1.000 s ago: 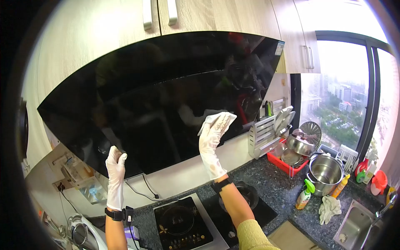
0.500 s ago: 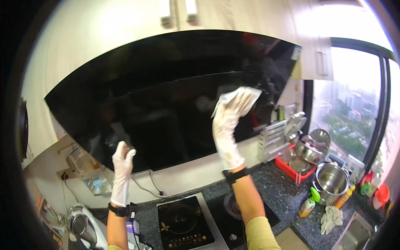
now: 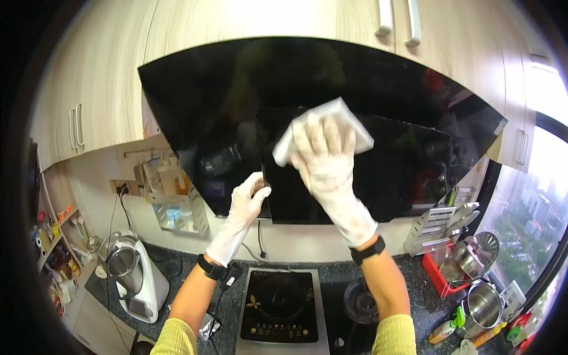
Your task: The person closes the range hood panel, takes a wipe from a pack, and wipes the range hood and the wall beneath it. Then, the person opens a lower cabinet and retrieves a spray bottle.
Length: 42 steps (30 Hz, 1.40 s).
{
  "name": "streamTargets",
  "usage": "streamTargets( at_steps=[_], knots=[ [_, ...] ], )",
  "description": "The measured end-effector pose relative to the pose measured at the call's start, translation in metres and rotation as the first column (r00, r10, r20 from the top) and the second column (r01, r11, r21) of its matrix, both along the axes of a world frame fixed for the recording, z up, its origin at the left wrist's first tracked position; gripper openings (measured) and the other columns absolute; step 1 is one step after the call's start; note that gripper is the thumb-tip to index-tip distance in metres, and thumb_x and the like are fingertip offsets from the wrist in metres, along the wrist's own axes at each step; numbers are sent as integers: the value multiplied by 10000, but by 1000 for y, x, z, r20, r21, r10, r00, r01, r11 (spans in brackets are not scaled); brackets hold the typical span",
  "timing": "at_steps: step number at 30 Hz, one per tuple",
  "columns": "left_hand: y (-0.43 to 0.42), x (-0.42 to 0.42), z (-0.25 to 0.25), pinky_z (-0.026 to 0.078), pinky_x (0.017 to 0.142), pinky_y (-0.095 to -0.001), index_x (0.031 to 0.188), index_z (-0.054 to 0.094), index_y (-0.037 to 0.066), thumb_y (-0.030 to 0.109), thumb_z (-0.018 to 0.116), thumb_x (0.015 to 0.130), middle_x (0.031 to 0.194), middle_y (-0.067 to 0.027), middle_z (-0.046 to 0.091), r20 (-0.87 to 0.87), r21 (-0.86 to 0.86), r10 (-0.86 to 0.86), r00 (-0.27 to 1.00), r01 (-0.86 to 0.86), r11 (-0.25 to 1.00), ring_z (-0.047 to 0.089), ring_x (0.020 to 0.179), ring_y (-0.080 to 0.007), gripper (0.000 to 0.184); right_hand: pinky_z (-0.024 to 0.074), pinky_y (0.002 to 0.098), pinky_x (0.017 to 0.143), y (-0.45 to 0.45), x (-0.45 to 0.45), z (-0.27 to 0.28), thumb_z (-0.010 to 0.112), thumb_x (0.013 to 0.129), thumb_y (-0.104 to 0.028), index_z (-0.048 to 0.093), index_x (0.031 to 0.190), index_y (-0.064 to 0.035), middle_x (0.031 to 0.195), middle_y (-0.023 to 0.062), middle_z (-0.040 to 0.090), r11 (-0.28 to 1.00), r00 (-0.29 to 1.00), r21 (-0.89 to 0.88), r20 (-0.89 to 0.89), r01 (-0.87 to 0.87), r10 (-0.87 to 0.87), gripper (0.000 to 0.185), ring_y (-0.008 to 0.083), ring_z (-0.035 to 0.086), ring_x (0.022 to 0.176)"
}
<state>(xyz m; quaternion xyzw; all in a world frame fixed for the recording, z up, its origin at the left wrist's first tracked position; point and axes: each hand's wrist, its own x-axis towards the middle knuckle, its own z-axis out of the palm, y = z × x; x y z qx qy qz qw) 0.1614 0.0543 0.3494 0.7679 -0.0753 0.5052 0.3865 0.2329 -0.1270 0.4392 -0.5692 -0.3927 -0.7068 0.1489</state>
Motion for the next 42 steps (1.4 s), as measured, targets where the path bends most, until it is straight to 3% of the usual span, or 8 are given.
streamTargets(
  at_steps=[3, 7, 13, 25, 27, 31, 35, 42],
  knots=[
    [3, -8, 0, 413, 955, -269, 1248, 505, -4, -49, 555, 838, 1157, -84, 603, -71, -207, -313, 947, 293, 934, 549, 1080, -117, 416, 202, 537, 1067, 36, -13, 5, 607, 814, -305, 473, 1312, -196, 1436, 38, 360, 999, 994, -44, 109, 21, -16, 528, 296, 285, 1348],
    [14, -23, -7, 404, 988, -286, 1324, 440, 11, -116, 484, 817, 1227, -111, 571, -79, -368, -472, 878, 415, 832, 542, 1132, -154, 524, 234, 407, 1102, 52, 40, -95, 537, 833, -223, 459, 1354, -248, 1450, -63, 355, 848, 998, -529, -39, 26, -54, 527, 175, 348, 1321],
    [32, -32, -21, 345, 1061, -324, 1347, 403, 1, -133, 446, 829, 1302, -141, 520, -95, -371, -441, 893, 379, 848, 493, 1221, -217, 537, 139, 465, 1131, 45, -5, -20, 554, 833, -233, 414, 1381, -227, 1459, -38, 342, 991, 988, -126, 153, 53, -33, 565, 193, 295, 1356],
    [4, -25, -15, 383, 1017, -339, 1310, 464, 32, -54, 524, 822, 1223, -112, 584, -71, -203, -326, 943, 307, 930, 548, 1153, -205, 499, 114, 489, 1133, 40, -4, -49, 579, 838, -269, 466, 1345, -168, 1423, -3, 364, 963, 1000, -270, 6, -2, 3, 529, 216, 264, 1353],
    [1, -22, -16, 427, 959, -334, 1271, 511, 44, -18, 559, 826, 1151, -104, 629, -13, -144, -247, 969, 243, 959, 595, 1081, -196, 452, 153, 497, 1117, 41, 5, -67, 590, 822, -287, 485, 1329, -157, 1400, -1, 386, 967, 998, -254, 56, 3, 12, 534, 216, 361, 1255],
    [1, -7, -19, 458, 915, -313, 1225, 544, 24, -3, 580, 831, 1096, -109, 650, 1, -158, -131, 991, 129, 979, 614, 1026, -178, 397, 158, 482, 1114, 39, -19, -15, 587, 836, -277, 434, 1363, -119, 1422, 25, 377, 990, 997, -141, 79, -7, 18, 570, 220, 359, 1269],
    [-3, -13, -21, 460, 913, -298, 1211, 555, 19, 6, 597, 830, 1095, -113, 653, -28, -212, -161, 987, 151, 965, 614, 1015, -164, 384, 173, 476, 1115, 40, 4, -69, 597, 825, -254, 471, 1337, -120, 1407, 29, 400, 947, 1000, -321, 9, -11, 15, 544, 228, 379, 1264],
    [1, 0, -28, 465, 911, -298, 1227, 557, 24, 12, 597, 832, 1102, -105, 650, 49, -244, -178, 983, 184, 952, 614, 1010, -165, 397, 137, 489, 1115, 33, -14, -22, 585, 840, -232, 466, 1337, -141, 1418, 26, 390, 985, 999, -171, 15, -33, 36, 520, 228, 333, 1282]
  ],
)
